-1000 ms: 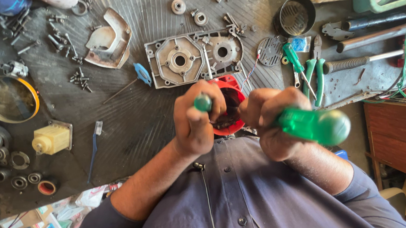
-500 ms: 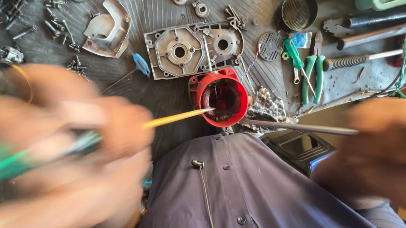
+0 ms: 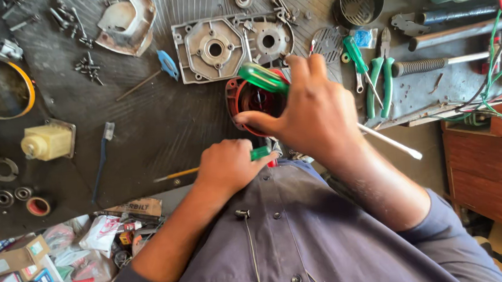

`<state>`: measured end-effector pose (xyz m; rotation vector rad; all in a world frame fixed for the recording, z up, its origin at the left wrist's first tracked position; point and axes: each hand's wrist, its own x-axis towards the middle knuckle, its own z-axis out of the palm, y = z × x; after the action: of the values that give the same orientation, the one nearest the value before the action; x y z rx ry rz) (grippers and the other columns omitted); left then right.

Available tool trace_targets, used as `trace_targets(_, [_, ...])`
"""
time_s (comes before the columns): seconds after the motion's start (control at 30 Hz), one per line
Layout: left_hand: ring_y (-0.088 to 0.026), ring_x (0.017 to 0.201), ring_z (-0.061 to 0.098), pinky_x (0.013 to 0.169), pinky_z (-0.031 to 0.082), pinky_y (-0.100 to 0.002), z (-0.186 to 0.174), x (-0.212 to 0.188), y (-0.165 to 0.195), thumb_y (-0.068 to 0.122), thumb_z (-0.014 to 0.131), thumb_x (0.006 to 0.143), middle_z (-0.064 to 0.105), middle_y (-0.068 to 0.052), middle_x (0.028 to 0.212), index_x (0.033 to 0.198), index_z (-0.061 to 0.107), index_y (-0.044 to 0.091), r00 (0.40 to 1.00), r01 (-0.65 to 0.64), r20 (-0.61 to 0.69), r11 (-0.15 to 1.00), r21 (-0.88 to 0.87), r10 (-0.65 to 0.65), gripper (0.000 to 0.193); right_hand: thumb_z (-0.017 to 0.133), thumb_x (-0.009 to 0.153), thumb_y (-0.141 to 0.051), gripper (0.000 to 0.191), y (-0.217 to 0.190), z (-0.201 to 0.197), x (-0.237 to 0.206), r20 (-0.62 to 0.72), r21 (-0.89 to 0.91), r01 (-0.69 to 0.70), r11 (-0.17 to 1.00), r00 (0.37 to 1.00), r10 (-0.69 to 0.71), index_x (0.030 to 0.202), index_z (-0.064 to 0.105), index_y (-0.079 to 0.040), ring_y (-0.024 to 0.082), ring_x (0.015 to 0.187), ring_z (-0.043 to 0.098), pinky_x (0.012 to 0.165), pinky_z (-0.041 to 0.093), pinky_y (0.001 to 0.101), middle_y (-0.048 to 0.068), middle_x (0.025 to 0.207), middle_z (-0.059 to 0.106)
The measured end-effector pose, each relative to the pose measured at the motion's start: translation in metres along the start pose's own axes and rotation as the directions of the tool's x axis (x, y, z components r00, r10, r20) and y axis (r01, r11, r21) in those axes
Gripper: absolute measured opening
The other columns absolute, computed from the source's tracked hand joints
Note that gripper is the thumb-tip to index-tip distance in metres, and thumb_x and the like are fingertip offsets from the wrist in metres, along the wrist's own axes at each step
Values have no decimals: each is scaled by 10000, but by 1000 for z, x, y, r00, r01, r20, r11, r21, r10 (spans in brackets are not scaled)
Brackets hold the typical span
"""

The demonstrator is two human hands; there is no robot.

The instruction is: The person works on a red cylindrical electrical component, using a screwdriver to manipulate internal parts. They then use a green-handled tool to adjust the component further. Finally, they clean a metal housing with a cloth and a blue air blower.

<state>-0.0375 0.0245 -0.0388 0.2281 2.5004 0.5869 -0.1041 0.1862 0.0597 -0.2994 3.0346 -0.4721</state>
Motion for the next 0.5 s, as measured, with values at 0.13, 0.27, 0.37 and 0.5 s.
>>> trace_targets(0.13, [-375, 624, 711, 576, 570, -500, 28, 7, 12, 710, 743, 737, 711, -178, 692, 893, 704, 24, 993, 63, -99, 995, -71, -70, 704, 871, 618, -782, 956, -14, 1, 5, 61, -29, 62, 998, 996, -61, 1053, 555, 9, 353, 670, 694, 529, 565, 446, 182, 952, 591])
trace_targets(0.27, [-349, 633, 720, 579, 577, -483, 44, 6, 18, 679, 761, 730, 716, -148, 708, 852, 708, 44, 975, 29, -218, 1000, -9, -30, 648, 889, 612, -758, 945, -18, -1, 9, 74, -69, 98, 993, 993, -93, 1055, 535, -2, 347, 660, 696, 514, 560, 447, 179, 937, 593])
trace_targets(0.37, [-350, 645, 721, 605, 578, -491, 53, 1, 20, 674, 772, 727, 717, -145, 709, 794, 700, 53, 970, 67, -232, 996, -55, -78, 629, 890, 649, -750, 936, -13, 3, 10, 74, -78, 118, 990, 991, -112, 1056, 528, 10, 351, 652, 696, 520, 560, 447, 179, 930, 598])
trace_targets(0.5, [-366, 670, 724, 633, 582, -499, 59, -8, 28, 640, 782, 719, 724, -155, 731, 769, 697, 60, 967, 161, -175, 978, -130, -182, 588, 886, 665, -759, 930, -5, 11, 10, 62, -104, 161, 982, 986, -155, 1061, 530, 3, 361, 665, 703, 520, 556, 456, 181, 928, 612])
